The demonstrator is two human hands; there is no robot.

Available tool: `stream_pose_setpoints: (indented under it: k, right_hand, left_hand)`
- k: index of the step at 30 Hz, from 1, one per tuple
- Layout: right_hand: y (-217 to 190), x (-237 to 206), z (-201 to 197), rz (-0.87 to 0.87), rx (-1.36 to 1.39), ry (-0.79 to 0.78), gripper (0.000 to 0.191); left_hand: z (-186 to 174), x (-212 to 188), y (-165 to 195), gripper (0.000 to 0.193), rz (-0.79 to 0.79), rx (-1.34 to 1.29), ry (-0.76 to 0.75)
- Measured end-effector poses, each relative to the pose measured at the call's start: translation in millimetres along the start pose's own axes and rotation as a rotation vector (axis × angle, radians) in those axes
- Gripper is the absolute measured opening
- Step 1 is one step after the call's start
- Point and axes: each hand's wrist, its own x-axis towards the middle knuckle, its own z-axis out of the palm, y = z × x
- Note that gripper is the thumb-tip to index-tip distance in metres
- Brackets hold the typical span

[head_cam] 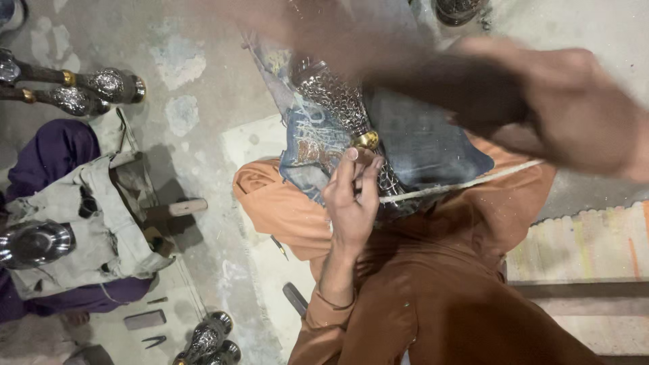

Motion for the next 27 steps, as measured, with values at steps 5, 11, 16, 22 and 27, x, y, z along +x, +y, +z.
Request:
stream_pose_setpoints:
  k: [5,11,16,22,27]
  right_hand:
    - [-2,5,-6,-0.110,-0.444,-0.013,0.065]
    - [11,5,0,0.220,-0.814,-0.519,0.053]
    - [8,-2,2,-0.040,-0.394,-0.038,0.058]
    - [27,-15,4,-0.052,-0.368,-0.050,0.062]
    - [28,-27,5,0.000,-1.016,-0.322,0.065]
  left_hand:
    - [-2,6,9,0.019,-0.132,-0.075,-0.040]
    - [-3,10,15,0.017,-0.051,-0.038,-0.031]
    - [-4,9,12,0.019,-0.104,-0.031,-0.048]
    - [0,9,6,0.022,-0.110,-0.003,-0.053]
    - [-5,6,-1,0.018,-0.077,-0.126,-0.089]
